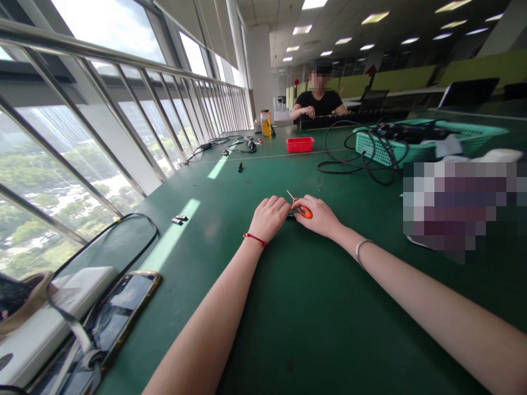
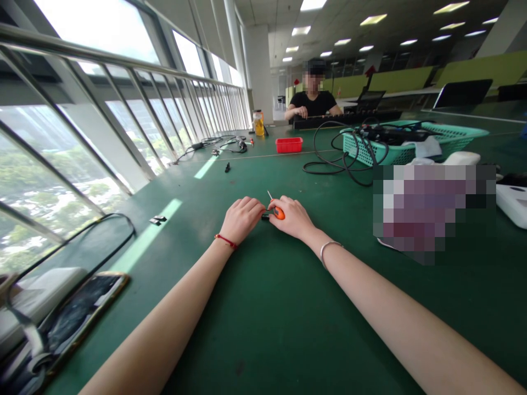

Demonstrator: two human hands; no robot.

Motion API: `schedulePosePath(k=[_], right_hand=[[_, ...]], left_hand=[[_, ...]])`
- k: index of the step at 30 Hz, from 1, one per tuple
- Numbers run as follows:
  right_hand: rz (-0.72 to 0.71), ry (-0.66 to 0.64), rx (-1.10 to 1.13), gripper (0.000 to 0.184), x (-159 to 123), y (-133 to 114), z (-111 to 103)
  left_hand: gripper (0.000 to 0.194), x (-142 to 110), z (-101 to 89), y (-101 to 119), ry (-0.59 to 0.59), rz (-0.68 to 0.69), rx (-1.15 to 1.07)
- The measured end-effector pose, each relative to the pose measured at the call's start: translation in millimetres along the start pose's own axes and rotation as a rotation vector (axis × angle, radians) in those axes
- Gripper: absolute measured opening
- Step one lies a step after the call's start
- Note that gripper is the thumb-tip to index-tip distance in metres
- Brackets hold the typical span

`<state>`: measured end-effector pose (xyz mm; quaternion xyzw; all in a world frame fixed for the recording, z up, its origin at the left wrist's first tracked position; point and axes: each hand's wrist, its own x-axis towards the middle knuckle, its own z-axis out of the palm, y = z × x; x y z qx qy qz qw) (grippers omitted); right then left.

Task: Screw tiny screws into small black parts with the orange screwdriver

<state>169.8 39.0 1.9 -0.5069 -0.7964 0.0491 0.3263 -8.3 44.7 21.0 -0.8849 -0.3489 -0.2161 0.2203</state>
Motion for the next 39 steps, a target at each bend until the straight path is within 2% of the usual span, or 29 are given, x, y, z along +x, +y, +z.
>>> schedulePosePath(k=[4,10,19,21,24,28,32,39], right_hand=[[0.001,-0.009,0.094,0.014,1,0,-1],[0.001,-0.006,0.133,0.02,2,1,1],[-0.007,0.006,0.178,0.017,3,6,4],[-0.009,0.013,0.177,0.016,3,6,4],[-0.009,0.029,0.153,0.016,3,5,2],[-0.029,0.037,0.088,0.016,2,2,-2],[-0.06,0.032,0.051,0.016,1,0,-4],[-0.127,0.029,-0.05,0.016,0,3,-5]], left_hand=[[0.03,0,1.0,0,0.001,0.016,0.033],[0.032,1,1.0,1,0.01,0.032,0.027],[0.034,1,-0.3,2,-0.007,0.02,-0.018],[0.032,0,1.0,1,0.004,-0.019,-0.048],[0.024,-3,5.3,-2,0.058,-0.156,-0.154],[0.025,-5,11.5,-8,0.094,-0.306,-0.363],[0.016,-4,13.3,-11,0.075,-0.325,-0.501],[0.01,-4,14.0,-9,0.057,-0.346,-0.582]])
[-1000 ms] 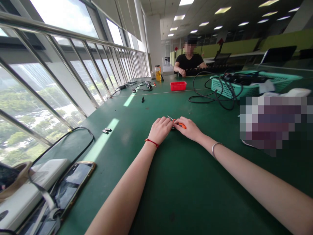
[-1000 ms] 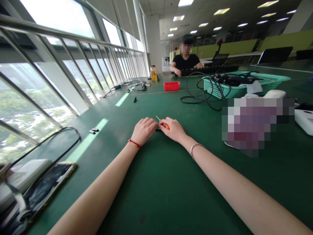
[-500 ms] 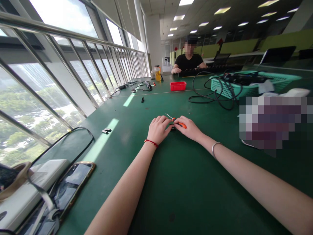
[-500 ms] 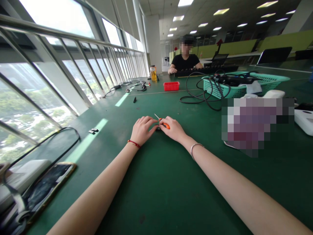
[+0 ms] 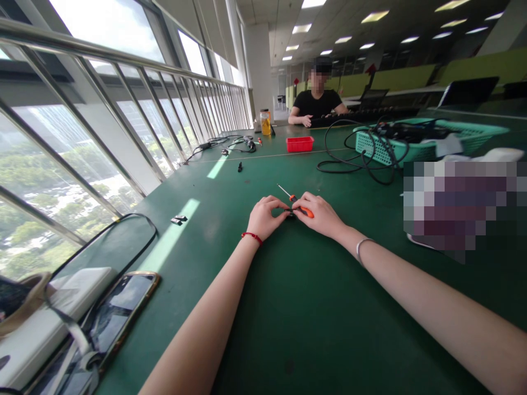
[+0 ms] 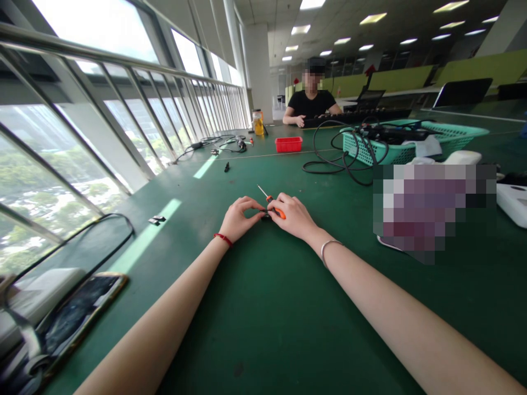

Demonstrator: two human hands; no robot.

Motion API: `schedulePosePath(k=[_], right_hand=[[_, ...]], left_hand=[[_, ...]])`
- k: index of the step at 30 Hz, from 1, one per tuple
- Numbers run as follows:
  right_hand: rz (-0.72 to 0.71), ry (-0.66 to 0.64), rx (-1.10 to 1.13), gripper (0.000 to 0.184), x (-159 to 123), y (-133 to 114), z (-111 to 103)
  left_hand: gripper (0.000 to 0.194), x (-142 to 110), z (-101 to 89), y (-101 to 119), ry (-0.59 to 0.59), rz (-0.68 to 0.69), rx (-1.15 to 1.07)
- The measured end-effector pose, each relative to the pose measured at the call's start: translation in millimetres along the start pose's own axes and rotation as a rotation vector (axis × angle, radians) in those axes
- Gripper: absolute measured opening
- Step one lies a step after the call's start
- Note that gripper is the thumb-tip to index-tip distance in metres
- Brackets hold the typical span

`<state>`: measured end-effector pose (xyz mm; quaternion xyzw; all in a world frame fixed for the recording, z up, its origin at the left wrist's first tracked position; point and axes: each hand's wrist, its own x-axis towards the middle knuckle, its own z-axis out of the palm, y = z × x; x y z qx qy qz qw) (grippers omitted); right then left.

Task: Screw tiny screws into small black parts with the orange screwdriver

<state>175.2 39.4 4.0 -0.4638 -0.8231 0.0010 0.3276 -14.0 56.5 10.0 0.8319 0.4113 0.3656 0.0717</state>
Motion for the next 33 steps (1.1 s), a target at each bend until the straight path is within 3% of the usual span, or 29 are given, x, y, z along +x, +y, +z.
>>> schedulePosePath(k=[8,12,18,33], right_hand=[[0.055,-0.008,-0.029,0.017,-1,2,-5],[0.068,-0.073,-0.05,0.016,-2,8,-6],[0.037,-0.148,-0.119,0.016,-3,9,-5],[-0.014,-0.145,-0.225,0.017,0,-6,-2]], left_hand=[[0.006,-2,-2.6,3,0.017,-0.041,-0.017],[0.005,-9,-7.3,10,0.036,-0.056,-0.039],[0.005,-28,-18.6,19,-0.117,-0.006,0.05],[0.012,-31,-17.5,13,-0.193,-0.029,0.03]])
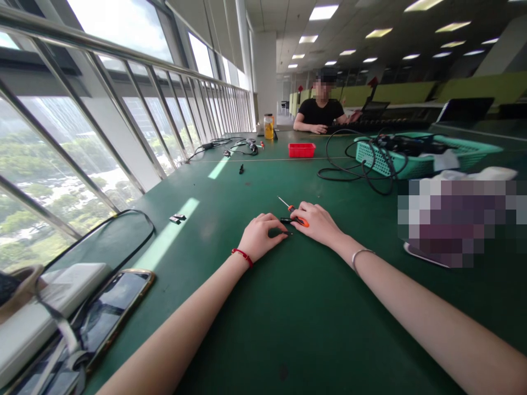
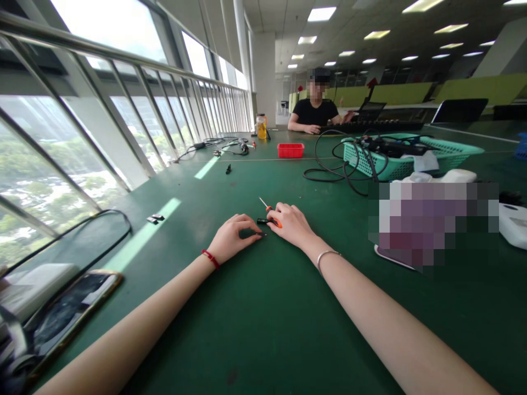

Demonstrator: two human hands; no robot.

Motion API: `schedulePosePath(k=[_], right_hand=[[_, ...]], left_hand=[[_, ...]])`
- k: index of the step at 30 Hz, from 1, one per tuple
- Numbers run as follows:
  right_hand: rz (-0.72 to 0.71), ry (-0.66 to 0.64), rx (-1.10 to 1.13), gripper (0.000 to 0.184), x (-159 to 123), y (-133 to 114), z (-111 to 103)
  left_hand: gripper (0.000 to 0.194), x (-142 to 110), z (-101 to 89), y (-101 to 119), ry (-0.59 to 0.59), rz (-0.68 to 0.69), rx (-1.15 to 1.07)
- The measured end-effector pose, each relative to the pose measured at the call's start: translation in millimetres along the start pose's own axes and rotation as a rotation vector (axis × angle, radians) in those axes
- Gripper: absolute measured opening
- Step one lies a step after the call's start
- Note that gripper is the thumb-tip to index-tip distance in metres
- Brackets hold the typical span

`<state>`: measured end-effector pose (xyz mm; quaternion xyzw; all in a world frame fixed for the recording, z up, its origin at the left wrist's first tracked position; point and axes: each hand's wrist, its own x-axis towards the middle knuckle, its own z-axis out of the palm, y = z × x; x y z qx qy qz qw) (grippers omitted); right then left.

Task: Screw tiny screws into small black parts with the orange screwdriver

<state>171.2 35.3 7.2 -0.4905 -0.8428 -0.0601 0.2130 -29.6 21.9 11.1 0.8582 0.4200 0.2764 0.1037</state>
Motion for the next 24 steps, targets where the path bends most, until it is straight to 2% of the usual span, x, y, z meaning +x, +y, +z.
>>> schedulePosePath(k=[3,8,10,18,24], right_hand=[[0.005,0.039,0.063,0.018,0,2,1],[0.142,0.232,0.229,0.022,0,10,0],[0.17,0.264,0.231,0.022,0,15,0],[0.21,0.228,0.209,0.024,0,21,-1],[0.206,0.19,0.207,0.024,1,20,0]], left_hand=[[0.01,2,0.8,-3,0.012,-0.046,-0.041],[0.009,4,0.1,-5,0.031,-0.182,-0.134],[0.009,5,0.0,-7,0.046,-0.192,-0.13],[0.007,22,1.8,-16,-0.062,-0.082,-0.191],[0.007,24,5.7,-18,-0.031,-0.044,-0.146]])
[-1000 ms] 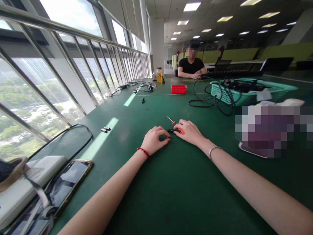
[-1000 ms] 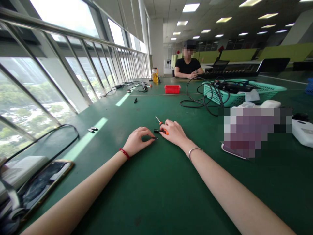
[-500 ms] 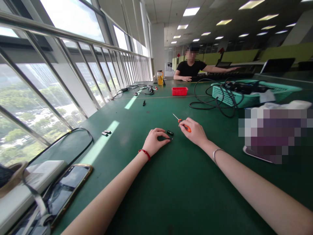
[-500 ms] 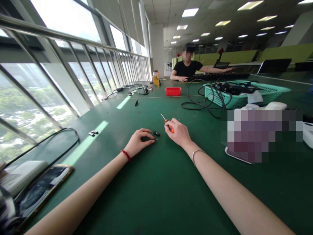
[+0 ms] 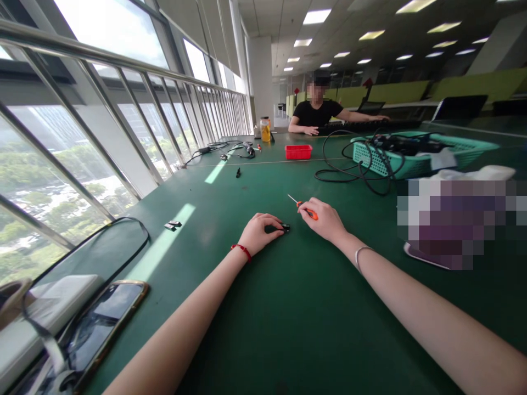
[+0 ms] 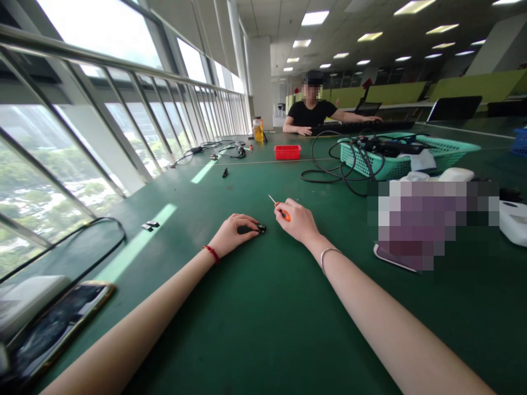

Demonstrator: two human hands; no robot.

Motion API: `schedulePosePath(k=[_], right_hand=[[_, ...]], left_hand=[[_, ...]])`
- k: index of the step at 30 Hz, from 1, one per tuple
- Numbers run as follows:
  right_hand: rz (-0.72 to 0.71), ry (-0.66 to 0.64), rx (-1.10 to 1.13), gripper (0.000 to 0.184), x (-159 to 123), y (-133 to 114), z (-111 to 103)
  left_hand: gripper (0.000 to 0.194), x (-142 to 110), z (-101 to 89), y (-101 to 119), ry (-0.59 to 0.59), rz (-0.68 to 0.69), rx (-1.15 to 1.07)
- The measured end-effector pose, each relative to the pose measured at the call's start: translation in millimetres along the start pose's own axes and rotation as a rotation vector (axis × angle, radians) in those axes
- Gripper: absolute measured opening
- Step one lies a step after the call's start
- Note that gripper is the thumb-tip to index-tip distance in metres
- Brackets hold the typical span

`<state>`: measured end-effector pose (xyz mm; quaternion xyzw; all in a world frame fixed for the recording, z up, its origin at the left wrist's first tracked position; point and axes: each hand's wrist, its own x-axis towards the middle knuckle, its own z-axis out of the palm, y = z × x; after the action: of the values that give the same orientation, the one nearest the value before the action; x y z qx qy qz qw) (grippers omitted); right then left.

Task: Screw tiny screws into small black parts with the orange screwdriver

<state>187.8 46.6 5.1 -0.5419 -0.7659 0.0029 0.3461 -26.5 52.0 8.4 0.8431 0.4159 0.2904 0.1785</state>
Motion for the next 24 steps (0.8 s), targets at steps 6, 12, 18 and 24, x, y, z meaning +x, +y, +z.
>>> schedulePosePath(k=[6,12,18,24], right_hand=[[-0.027,-0.041,-0.014,0.023,-1,-1,1],[-0.026,-0.073,-0.026,0.024,-2,-2,0],[-0.024,-0.094,-0.037,0.024,-2,-2,-3],[-0.032,-0.118,-0.036,0.024,-2,-3,-5]], left_hand=[[0.008,-3,1.0,2,0.048,-0.006,0.065],[0.007,-1,4.1,6,0.011,0.021,0.022],[0.012,-3,-17.8,-6,0.175,-0.106,0.012],[0.019,-41,-83.7,-59,0.414,-0.492,0.261]])
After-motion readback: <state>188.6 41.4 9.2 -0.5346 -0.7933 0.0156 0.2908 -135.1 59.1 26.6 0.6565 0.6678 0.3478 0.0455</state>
